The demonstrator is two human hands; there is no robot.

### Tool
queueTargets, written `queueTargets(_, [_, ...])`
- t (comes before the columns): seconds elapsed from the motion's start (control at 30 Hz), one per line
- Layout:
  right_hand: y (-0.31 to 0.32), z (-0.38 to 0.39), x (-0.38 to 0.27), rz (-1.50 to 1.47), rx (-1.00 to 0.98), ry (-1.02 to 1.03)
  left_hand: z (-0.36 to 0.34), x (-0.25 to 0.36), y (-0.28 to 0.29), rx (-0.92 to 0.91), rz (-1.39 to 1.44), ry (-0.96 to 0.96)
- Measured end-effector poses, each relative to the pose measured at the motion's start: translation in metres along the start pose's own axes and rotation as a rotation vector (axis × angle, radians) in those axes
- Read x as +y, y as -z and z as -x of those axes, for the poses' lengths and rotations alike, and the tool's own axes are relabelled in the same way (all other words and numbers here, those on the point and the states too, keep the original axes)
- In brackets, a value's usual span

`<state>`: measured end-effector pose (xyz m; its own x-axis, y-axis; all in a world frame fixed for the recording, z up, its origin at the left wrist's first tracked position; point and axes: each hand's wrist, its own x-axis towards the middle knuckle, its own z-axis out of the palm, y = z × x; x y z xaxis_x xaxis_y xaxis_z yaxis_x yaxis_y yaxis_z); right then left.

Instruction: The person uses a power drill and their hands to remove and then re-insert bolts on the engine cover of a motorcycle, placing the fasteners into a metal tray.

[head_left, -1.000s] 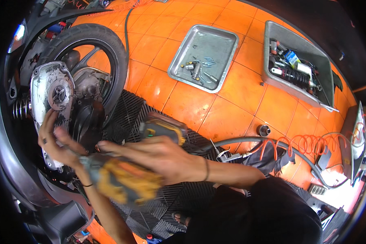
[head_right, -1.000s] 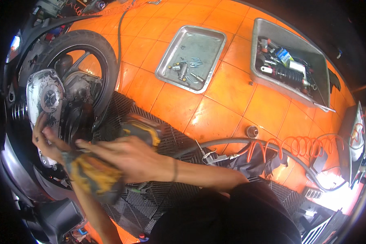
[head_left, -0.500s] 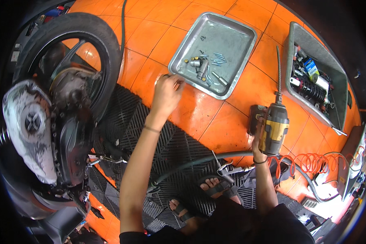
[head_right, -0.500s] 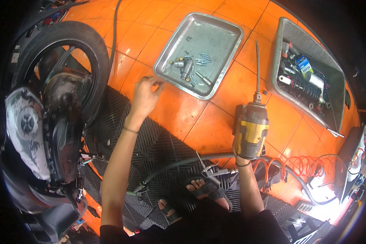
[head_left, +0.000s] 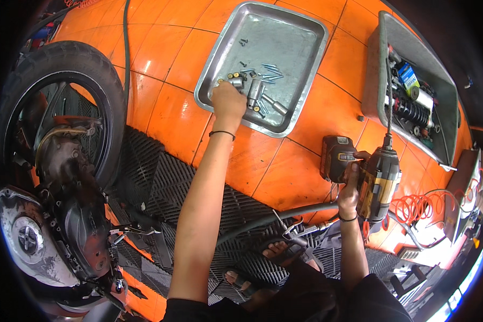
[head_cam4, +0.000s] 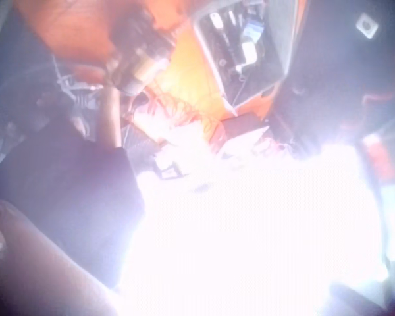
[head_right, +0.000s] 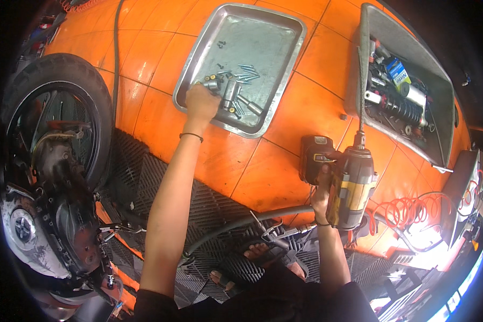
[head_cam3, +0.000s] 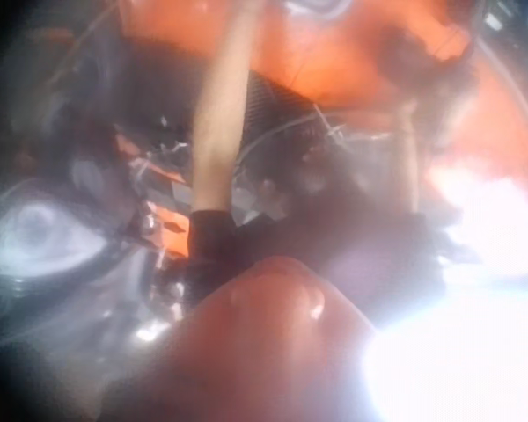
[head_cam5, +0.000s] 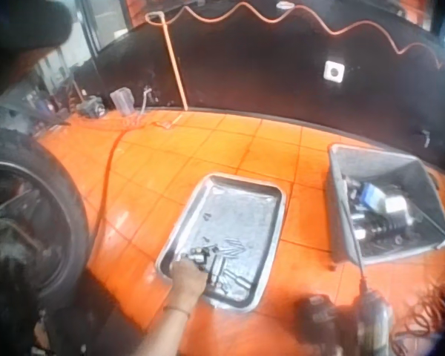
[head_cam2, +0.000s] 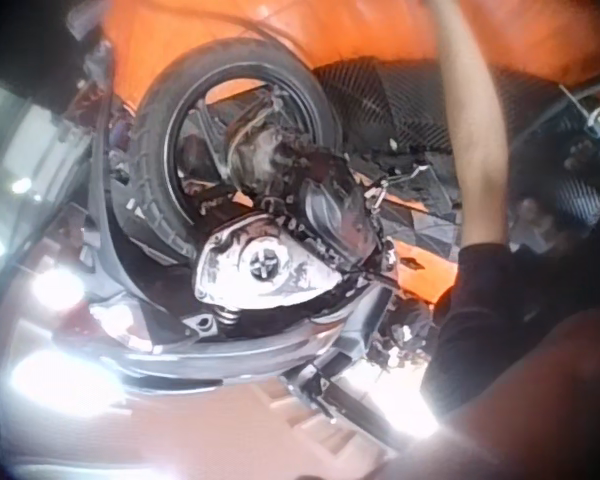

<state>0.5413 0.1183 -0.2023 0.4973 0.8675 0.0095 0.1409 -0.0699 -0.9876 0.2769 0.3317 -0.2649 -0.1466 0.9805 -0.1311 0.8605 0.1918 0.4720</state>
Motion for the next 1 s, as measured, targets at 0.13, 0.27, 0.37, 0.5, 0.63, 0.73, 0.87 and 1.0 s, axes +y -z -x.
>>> queueTargets(0.13, [-0.006, -0.006, -0.008, 0.032, -0.057, 0.117, 0.007, -0.003, 0.02, -0.151, 0.2, -0.025])
queueTargets(0.27, [-0.001, -0.004, -0.008, 0.173, -0.044, 0.125, 0.0, 0.005, 0.055, -0.395, 1.117, 0.373])
queueTargets(0.37, [0.0, -0.002, -0.013, 0.188, -0.05, 0.049, -0.03, 0.013, 0.058, -0.387, 1.331, 0.44])
queueTargets(0.5, [-0.003, -0.005, -0.012, 0.189, -0.037, 0.055, -0.087, 0.018, 0.037, -0.22, 1.019, 0.349])
queueTargets(0.63, [0.017, -0.008, 0.021, 0.306, -0.059, 0.205, -0.106, 0.054, -0.008, 0.121, -0.037, 0.134])
queueTargets(0.73, [0.013, -0.008, 0.01, 0.272, -0.042, 0.163, -0.114, 0.065, -0.038, 0.266, -0.294, 0.086])
queueTargets(0.87, [0.018, -0.009, 0.011, 0.428, -0.06, 0.246, -0.125, 0.062, -0.047, 0.241, -0.401, 0.031])
queueTargets(1.0, [0.005, -0.005, 0.002, 0.26, -0.058, 0.17, -0.131, 0.052, -0.04, 0.142, -0.378, 0.001])
